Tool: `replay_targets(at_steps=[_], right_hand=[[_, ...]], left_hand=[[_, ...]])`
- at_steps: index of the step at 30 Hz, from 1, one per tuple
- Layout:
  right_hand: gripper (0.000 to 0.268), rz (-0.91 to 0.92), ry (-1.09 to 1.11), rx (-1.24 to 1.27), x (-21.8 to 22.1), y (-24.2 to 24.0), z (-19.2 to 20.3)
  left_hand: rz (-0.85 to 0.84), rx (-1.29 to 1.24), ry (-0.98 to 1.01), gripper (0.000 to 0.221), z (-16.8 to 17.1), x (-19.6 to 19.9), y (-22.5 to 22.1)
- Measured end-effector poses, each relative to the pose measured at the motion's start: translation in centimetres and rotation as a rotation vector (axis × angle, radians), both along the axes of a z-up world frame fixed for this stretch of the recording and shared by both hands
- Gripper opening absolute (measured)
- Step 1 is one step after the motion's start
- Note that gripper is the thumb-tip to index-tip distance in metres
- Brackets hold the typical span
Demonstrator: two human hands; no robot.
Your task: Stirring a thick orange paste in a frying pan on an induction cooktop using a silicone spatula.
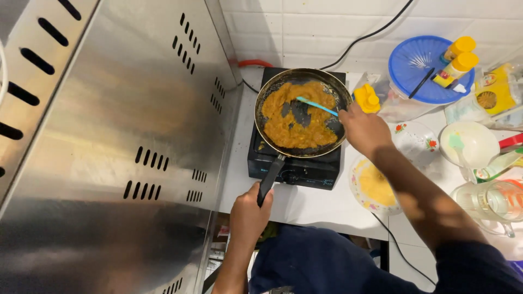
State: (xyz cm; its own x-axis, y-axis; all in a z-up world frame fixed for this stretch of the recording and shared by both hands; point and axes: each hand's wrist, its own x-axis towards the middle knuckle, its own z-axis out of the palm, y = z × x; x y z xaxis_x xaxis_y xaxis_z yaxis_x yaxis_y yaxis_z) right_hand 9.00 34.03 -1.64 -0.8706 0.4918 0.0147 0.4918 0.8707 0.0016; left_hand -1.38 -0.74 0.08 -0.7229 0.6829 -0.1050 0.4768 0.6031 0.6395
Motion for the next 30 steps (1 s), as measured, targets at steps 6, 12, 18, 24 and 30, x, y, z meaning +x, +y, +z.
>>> replay_targets(at_steps=[6, 12, 18, 24, 30], right_hand=[[0.028, 0.121, -0.007, -0.367, 4.6, -0.3, 1.6], [0.028, -0.186, 0.123, -0.188, 2.2, 3.0, 0.7], [0.020, 0.103, 0.022, -0.459, 2.9, 1.0, -0.1], [0.025, -0.211, 0.073, -0.169, 2.5, 3.6, 3.2], [0.018, 0.123, -0.046, -0.489, 2.7, 2.9, 0.5]], left_hand=[[-0.003, -0.040, 0.022, 0.034, -0.1, 0.1, 0.0], [0.029, -0.075, -0.017, 0.036, 0.8, 0.2, 0.1], [-0.004, -0.026, 0.049, 0.032, 0.3, 0.2, -0.1], [-0.017, -0.032, 0.027, 0.032, 1.0, 0.0, 0.0], [-0.005, -0.068, 0.007, 0.036, 0.6, 0.0, -0.1]])
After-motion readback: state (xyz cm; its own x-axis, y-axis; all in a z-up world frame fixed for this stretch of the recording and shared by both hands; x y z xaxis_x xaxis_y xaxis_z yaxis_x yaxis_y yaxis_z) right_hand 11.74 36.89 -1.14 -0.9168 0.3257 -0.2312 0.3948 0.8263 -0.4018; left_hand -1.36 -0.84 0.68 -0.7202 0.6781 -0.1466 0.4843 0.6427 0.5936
